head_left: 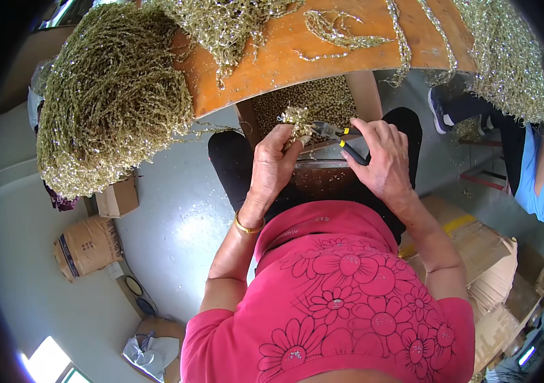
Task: Cutting and processing gold-colored decorative tinsel trim using pliers.
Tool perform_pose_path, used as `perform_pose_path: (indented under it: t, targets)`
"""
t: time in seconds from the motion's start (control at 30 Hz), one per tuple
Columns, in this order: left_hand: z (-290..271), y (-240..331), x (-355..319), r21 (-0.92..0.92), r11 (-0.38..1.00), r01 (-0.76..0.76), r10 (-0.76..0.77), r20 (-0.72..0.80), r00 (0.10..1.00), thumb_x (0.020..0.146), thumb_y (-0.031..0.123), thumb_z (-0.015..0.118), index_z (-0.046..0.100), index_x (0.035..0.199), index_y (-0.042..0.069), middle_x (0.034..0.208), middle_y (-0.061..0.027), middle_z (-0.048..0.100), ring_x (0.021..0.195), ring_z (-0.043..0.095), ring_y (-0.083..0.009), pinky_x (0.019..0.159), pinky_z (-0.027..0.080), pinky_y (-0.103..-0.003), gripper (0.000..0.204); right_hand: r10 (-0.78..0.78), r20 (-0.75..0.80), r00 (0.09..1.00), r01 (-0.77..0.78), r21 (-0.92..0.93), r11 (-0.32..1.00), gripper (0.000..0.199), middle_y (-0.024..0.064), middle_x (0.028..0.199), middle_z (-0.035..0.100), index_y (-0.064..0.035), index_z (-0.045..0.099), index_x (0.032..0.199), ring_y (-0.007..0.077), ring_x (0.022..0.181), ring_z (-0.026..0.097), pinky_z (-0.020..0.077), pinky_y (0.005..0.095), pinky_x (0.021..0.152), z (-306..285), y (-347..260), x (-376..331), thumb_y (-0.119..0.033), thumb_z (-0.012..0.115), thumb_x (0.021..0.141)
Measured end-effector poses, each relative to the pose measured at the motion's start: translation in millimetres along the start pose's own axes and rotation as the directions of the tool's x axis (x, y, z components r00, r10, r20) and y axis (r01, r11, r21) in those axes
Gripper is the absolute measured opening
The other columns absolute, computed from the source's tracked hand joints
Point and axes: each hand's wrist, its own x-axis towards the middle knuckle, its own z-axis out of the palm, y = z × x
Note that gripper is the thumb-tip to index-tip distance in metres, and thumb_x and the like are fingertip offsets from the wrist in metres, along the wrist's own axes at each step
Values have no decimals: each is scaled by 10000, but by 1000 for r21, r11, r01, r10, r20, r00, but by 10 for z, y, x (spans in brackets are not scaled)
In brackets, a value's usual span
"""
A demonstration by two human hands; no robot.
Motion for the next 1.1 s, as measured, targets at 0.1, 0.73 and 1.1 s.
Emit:
perform_pose_path:
  t: [0.1,0.73,1.1]
  targets:
    - [9,23,8,70,987,-144,150,-81,985,707,7,613,510,797,9,697,-117,481,641,528,-264,561,420,-301,137,3,15,1000,-3,-29,1000,529,48,907,486,-114,500,1104,226,871,466,337,359,773,8,0,-3,-194,703,622]
    - [-35,-12,-74,-586,771,249,-230,107,967,809,24,559,588,985,40,745,64,529,609,423,-17,518,374,-194,179,491,143,859,-473,586,658,259,35,886,556,-49,535,1031,106,833,523,402,239,749,197,558,87,-135,585,791]
    - [138,-118,-53,-517,853,77,-64,43,997,778,-32,556,580,943,22,767,51,525,636,446,-48,598,392,-182,175,221,184,958,-236,942,239,246,-23,817,532,-44,536,1005,36,729,473,380,186,659,344,-243,221,-73,604,770]
